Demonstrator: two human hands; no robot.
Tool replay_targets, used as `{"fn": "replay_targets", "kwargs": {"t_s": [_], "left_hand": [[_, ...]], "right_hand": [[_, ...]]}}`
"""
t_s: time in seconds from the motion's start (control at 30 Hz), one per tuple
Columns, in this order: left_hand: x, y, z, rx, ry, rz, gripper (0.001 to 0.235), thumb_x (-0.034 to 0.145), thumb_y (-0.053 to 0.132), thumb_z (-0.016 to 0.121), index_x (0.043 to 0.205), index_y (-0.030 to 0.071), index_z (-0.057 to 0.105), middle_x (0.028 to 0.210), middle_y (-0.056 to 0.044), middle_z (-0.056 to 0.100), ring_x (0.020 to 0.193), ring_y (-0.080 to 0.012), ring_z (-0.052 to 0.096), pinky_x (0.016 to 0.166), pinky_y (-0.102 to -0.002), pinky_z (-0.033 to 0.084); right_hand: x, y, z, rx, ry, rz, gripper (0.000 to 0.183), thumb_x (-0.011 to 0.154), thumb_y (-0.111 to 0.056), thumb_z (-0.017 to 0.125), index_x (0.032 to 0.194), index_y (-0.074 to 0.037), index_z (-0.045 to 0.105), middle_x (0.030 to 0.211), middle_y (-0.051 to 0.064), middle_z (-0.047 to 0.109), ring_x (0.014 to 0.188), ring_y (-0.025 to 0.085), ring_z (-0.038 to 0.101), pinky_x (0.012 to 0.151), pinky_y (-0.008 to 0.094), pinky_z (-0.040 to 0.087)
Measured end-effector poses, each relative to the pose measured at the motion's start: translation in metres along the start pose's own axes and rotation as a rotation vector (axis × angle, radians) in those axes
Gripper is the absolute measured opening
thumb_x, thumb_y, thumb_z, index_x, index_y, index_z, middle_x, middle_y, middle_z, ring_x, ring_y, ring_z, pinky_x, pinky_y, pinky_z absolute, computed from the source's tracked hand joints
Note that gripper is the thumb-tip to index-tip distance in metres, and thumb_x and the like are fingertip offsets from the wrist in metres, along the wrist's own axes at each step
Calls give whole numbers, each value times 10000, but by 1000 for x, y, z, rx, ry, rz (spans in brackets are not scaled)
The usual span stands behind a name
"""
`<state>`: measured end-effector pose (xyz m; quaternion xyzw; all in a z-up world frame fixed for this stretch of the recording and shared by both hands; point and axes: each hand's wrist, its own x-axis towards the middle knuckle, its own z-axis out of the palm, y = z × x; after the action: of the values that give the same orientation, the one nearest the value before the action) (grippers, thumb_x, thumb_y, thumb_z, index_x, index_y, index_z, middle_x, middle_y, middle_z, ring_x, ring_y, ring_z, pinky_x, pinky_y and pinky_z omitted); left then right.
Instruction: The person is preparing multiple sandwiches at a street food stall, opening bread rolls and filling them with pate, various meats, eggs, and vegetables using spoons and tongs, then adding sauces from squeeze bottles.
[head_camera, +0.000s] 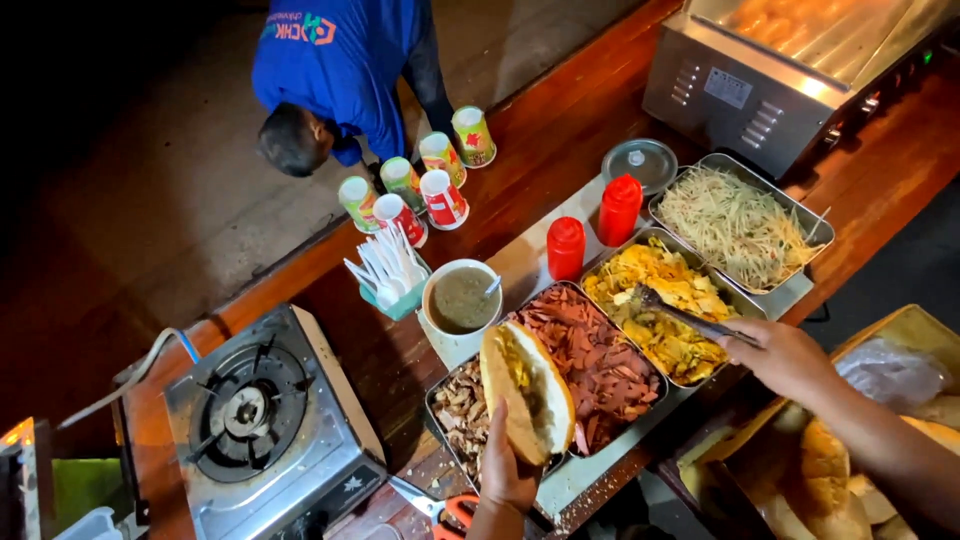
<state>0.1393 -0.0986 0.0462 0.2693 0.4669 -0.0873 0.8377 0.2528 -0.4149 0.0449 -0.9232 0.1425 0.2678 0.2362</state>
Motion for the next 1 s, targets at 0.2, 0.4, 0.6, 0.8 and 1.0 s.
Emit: {"fn": "replay_targets", "kwargs": {"t_s": [0.2,0.4,0.6,0.8,1.0], "left_hand": [[29,-12,-9,36,-283,60,810,868,461,525,1582,131,334,1464,-235,522,1350,-396,493,1110,-515,433],[31,-18,-3,42,-385,86,850,782,561,592,1513,155,439,1341,-187,558,1152,-326,542,943,-448,492],[18,-8,-13,73,-324,138,890,733,608,596,1491,164,455,1343,-167,557,1178,-315,543,937,-472,523],[13,-9,-23,6,-314,171,707,860,482,593,1440,96,473,1226,-168,572,1031,-295,562,800,-400,540],[48,-14,-64,217,39,140,485,802,261,748,1176,-38,670,1018,-161,673,805,-254,613,618,-344,519]], "right_hand": [[-44,5,-9,495,-123,-55,492,1006,-115,588,1497,-107,563,972,206,747,640,298,532,588,447,400],[-119,-45,5,-77,-163,-216,458,944,-349,596,1396,-424,611,824,-52,847,544,113,627,527,232,405],[-128,-42,6,-333,-24,-372,505,935,-441,580,1434,-480,517,478,-55,572,362,91,461,387,217,358],[-145,-70,21,-394,-184,-355,487,956,-452,564,1435,-518,498,639,-105,683,478,54,553,485,196,396],[-123,-51,-12,-181,-172,-275,537,929,-474,576,1464,-464,529,879,-88,697,509,108,593,557,258,413]]}}
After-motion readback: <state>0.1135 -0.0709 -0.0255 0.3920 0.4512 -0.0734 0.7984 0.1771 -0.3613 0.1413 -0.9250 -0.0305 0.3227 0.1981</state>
